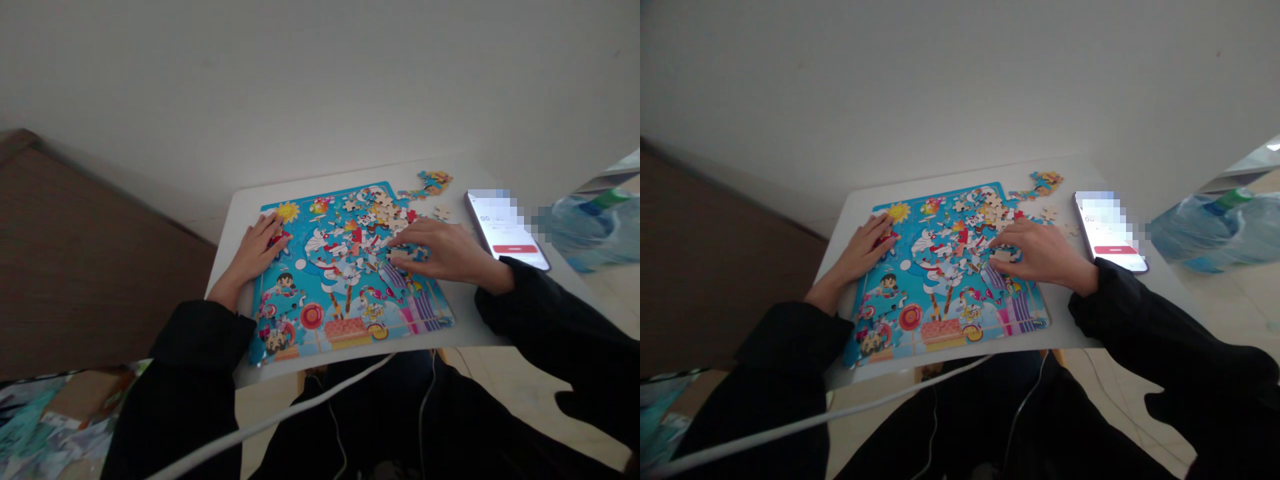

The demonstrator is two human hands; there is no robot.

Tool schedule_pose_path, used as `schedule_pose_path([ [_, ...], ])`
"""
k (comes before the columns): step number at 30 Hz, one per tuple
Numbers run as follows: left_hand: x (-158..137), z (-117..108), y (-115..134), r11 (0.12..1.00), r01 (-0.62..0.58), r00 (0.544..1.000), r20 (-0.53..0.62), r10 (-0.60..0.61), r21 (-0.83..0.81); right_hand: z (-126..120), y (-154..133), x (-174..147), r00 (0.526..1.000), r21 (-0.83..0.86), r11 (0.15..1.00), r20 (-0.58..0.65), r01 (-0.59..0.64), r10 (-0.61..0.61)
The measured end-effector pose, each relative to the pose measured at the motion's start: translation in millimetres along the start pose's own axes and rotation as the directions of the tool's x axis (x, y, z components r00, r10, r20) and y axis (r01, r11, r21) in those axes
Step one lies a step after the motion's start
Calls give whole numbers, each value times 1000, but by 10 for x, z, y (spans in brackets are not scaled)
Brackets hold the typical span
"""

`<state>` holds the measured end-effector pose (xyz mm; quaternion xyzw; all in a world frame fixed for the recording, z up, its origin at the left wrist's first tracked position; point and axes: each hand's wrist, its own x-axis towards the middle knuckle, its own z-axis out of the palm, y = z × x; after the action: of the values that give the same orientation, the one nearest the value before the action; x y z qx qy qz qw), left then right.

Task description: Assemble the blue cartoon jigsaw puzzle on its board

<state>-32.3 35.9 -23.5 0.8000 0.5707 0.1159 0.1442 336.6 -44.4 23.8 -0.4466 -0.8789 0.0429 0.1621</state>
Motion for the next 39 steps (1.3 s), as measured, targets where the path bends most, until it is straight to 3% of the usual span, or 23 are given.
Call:
schedule_pose_path([
  [4, -3, -10, 14, 1000, 0, 1000, 5, 0, -8, -49, -160, -55, 994, -87, 995, 104, 52, -43],
  [8, 1, -13, 19, 1000, 6, 1000, 16, -6, 10, -16, -236, -114, 973, -59, 992, 209, 114, -100],
  [14, 7, -7, 10, 1000, 8, 1000, 15, -8, 11, -180, -146, -239, 913, 113, 953, 272, 282, -303],
  [19, 5, -17, 24, 1000, 14, 1000, 23, -14, 26, -269, -95, -512, 876, 248, 923, 318, 293, -364],
  [22, 8, -17, 24, 1000, 10, 1000, 20, -10, 24, -253, -84, -690, 913, 214, 940, 259, 265, -316],
  [26, 15, -6, 4, 1000, 10, 1000, 10, -11, 11, -205, -160, -853, 976, 116, 986, 169, 116, -134],
  [33, 18, 6, -16, 1000, 5, 1000, 9, -5, 11, -54, -230, -822, 996, 38, 999, 84, 32, -35],
  [39, 35, 17, -34, 999, 6, 1000, 10, -7, 53, -35, -104, -623, 991, 151, 987, 116, 54, -72],
])
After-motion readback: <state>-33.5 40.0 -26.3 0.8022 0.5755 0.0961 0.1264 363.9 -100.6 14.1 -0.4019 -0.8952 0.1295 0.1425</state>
